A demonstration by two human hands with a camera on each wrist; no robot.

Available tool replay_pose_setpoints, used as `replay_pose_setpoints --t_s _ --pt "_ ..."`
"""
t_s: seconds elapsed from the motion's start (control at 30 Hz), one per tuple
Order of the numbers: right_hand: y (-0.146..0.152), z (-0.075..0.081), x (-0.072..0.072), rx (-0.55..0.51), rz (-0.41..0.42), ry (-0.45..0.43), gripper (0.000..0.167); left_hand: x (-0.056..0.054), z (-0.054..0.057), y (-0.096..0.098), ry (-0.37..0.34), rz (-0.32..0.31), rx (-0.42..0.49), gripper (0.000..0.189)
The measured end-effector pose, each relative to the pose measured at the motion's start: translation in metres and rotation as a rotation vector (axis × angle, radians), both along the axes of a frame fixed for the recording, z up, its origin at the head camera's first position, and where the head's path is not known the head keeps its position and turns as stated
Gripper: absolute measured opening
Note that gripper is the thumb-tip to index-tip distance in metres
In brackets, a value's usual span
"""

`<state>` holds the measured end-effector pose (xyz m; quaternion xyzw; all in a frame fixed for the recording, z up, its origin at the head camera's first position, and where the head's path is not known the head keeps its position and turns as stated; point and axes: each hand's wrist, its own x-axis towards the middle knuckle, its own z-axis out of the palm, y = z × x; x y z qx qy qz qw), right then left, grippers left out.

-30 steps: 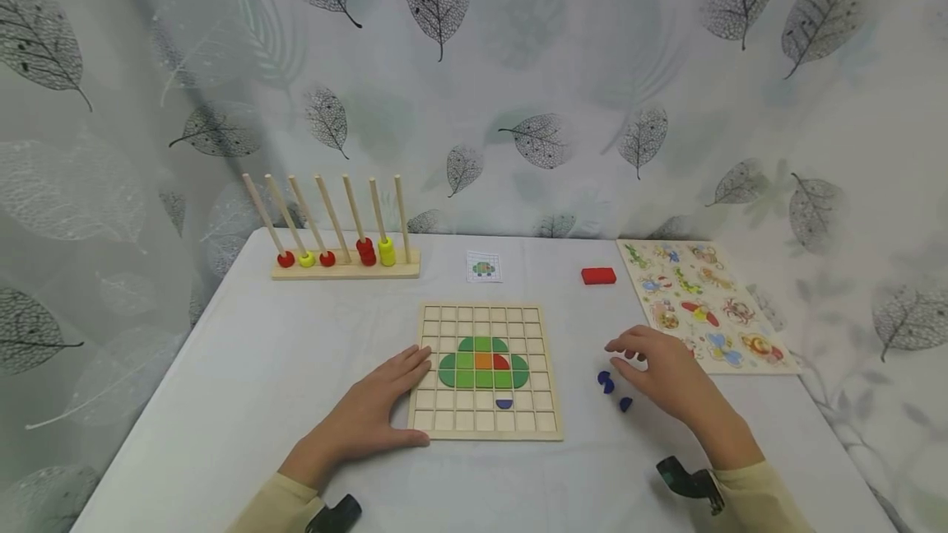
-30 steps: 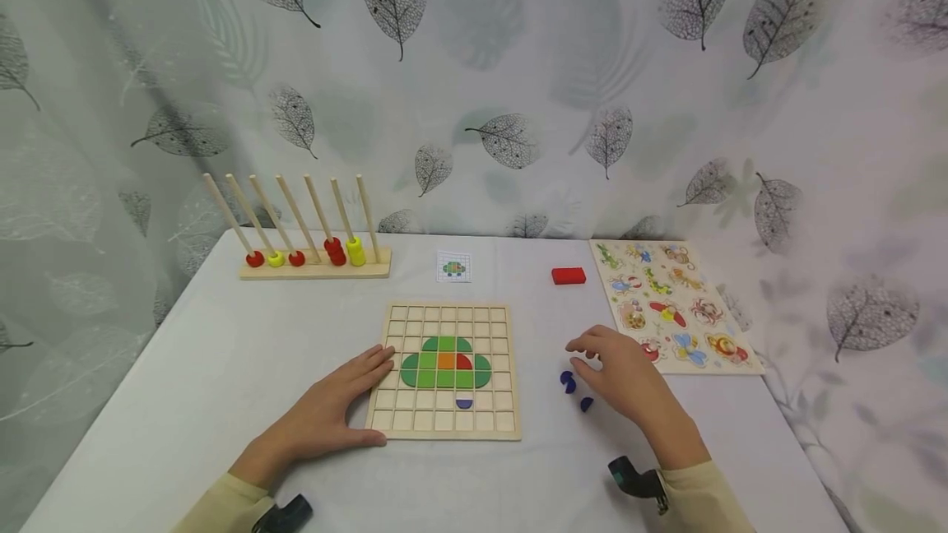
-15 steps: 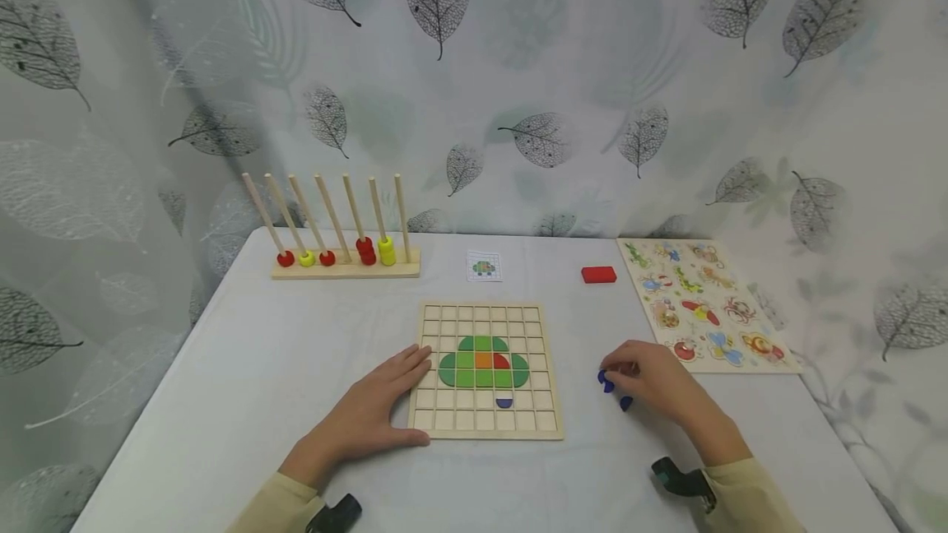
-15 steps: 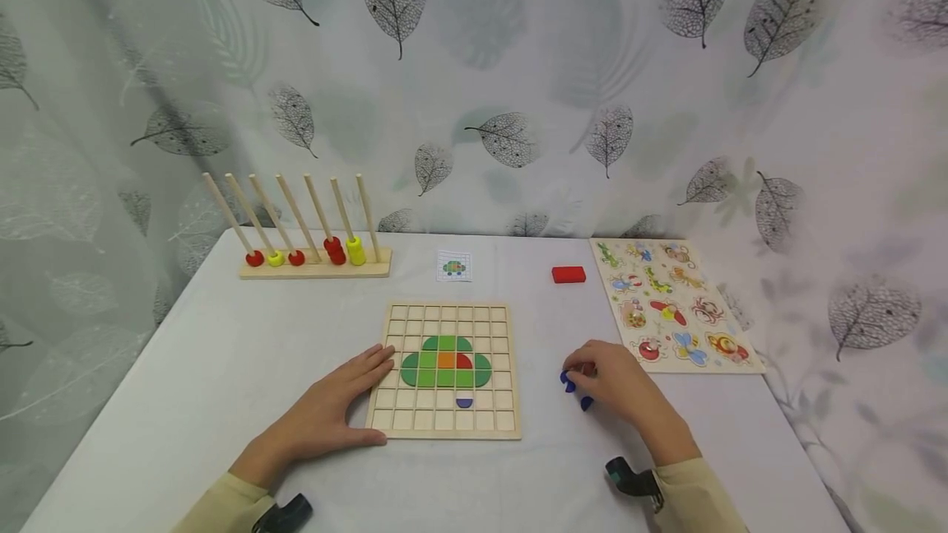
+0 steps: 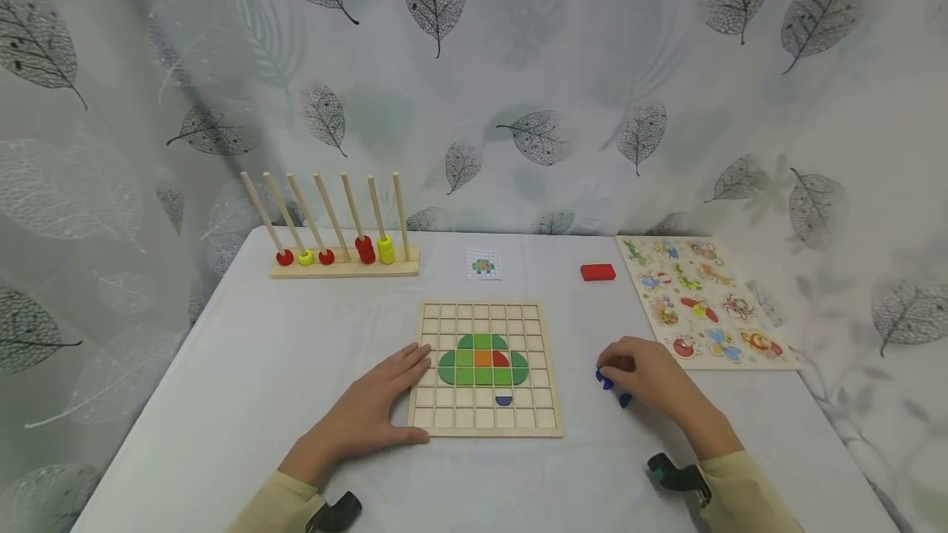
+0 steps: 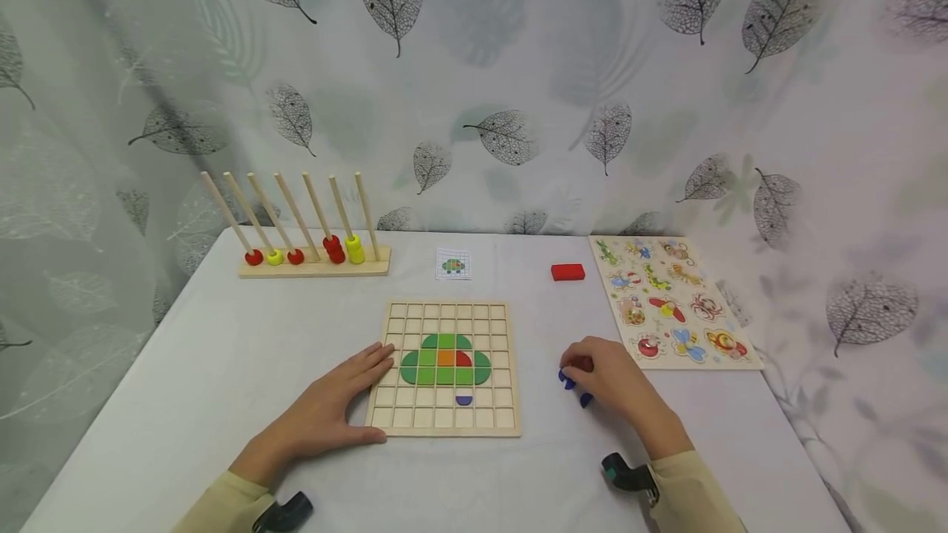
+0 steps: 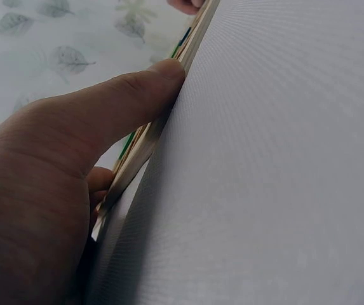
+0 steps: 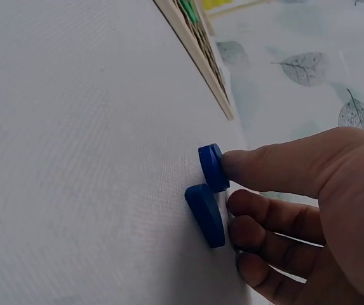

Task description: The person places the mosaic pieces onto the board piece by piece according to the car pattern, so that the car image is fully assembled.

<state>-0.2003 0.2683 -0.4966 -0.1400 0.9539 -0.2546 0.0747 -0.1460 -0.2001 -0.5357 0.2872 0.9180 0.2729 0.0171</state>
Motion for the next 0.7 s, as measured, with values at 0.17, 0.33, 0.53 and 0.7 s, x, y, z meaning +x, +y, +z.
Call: replay_pose_setpoints --t_s 0.17,0.33,0.53,0.7 --pt "-0.0005 0.0002 -0.0016 0.01 0.004 0.004 0.009 -0.0008 -0.0015 -0.0005 0.009 0.0 0.003 0.108" --pt "-0.0015 -0.0019 -0.0029 0.018 -0.003 0.001 0.009 -0.0012 -0.0029 -0.001 0.014 0.001 -0.001 0.108" --pt "0.0005 -0.0014 -0.0032 0.018 0.019 0.014 0.011 -0.0018 -0.0036 -0.0007 0.013 -0.004 0.003 0.108" --pt "0.0024 -0.0006 -0.0038 0.015 0.054 0.025 0.012 -0.0017 -0.0038 -0.0008 0.022 -0.002 0.0 0.108"
